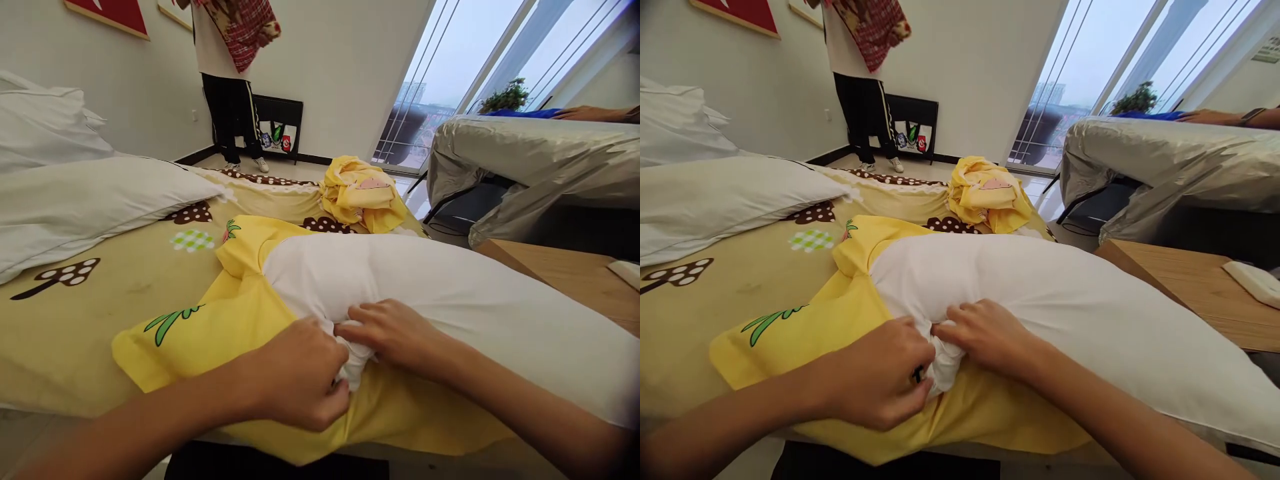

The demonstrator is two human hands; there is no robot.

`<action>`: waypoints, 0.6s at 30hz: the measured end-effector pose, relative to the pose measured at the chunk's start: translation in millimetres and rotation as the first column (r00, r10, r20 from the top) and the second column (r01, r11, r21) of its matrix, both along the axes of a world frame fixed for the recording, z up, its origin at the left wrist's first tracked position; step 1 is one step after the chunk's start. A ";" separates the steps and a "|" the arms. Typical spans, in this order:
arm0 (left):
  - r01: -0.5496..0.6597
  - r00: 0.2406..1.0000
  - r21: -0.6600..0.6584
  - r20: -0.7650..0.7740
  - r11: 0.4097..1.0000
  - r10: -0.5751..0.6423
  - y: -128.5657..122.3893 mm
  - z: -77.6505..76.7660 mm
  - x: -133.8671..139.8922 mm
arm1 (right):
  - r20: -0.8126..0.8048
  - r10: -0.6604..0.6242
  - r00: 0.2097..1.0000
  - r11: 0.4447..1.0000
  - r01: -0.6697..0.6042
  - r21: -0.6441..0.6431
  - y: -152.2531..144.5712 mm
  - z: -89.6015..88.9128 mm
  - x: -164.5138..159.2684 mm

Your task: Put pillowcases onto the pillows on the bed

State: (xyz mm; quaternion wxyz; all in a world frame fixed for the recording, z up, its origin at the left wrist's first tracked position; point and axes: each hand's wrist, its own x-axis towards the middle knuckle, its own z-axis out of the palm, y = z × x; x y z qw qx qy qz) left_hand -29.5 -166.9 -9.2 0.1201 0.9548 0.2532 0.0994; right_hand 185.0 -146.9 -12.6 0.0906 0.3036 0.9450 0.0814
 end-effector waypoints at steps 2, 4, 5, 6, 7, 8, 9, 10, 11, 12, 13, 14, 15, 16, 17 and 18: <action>0.126 0.988 0.030 -0.092 0.992 -0.123 -8.2 -8.7 -6.8 | 0.006 -0.006 1.000 1.000 0.006 -0.023 -0.6 -0.5 2.2; 0.209 0.962 0.087 -0.196 0.974 -0.189 -20.2 -16.2 -9.1 | 0.017 -0.016 1.000 1.000 0.016 -0.009 3.7 11.4 0.2; 0.224 0.951 0.110 -0.241 0.968 -0.193 -26.3 -19.0 -7.0 | 0.025 -0.027 0.999 1.000 0.027 0.006 7.0 20.2 -2.9; 0.225 0.944 0.114 -0.272 0.968 -0.188 -31.7 -21.0 -2.4 | 0.030 -0.039 0.999 0.999 0.039 0.021 10.5 29.3 -7.1; 0.211 0.942 0.099 -0.285 0.972 -0.176 -35.8 -21.8 4.4 | 0.031 -0.051 0.998 0.998 0.050 0.032 13.8 37.5 -11.8; 0.186 0.948 0.068 -0.274 0.980 -0.161 -38.3 -21.2 12.8 | 0.030 -0.060 0.998 0.998 0.059 0.038 16.3 43.5 -16.5; 0.152 0.961 0.033 -0.239 0.988 -0.140 -38.8 -19.5 22.1 | 0.023 -0.066 0.998 0.997 0.065 0.040 17.9 46.6 -20.3; 0.115 0.977 0.010 -0.182 0.993 -0.111 -37.3 -16.8 31.3 | 0.010 -0.068 0.998 0.997 0.068 0.038 18.1 46.3 -22.8; 0.081 0.990 0.006 -0.118 0.997 -0.079 -33.8 -13.9 39.2 | -0.002 -0.067 0.998 0.997 0.067 0.030 17.0 42.6 -23.4; 0.055 0.997 0.026 -0.063 0.998 -0.054 -28.8 -11.4 45.0 | -0.015 -0.063 0.998 0.998 0.064 0.016 14.5 35.8 -21.8; 0.059 0.998 0.069 -0.029 0.996 -0.057 -22.7 -10.0 48.1 | -0.028 -0.060 0.998 0.998 0.059 -0.005 10.8 26.7 -17.9; 0.095 0.996 0.125 -0.015 0.988 -0.093 -16.3 -10.1 47.8 | -0.042 -0.055 0.998 0.998 0.053 -0.032 6.1 16.1 -12.1; 0.150 0.989 0.175 -0.015 0.973 -0.150 -10.2 -11.7 44.0 | -0.053 -0.048 0.997 0.997 0.045 -0.058 0.6 5.2 -5.0; 0.207 0.978 0.204 -0.022 0.957 -0.207 -5.2 -14.4 37.0 | -0.062 -0.042 0.997 0.997 0.037 -0.075 -5.1 -5.2 2.6; 0.245 0.969 0.212 -0.023 0.946 -0.246 -1.7 -17.5 27.3 | -0.070 -0.031 0.997 0.997 0.026 -0.075 -10.7 -14.1 9.4; 0.257 0.966 0.213 -0.018 0.943 -0.259 0.1 -20.3 15.9 | -0.076 -0.016 0.997 0.998 0.012 -0.055 -15.6 -20.7 14.7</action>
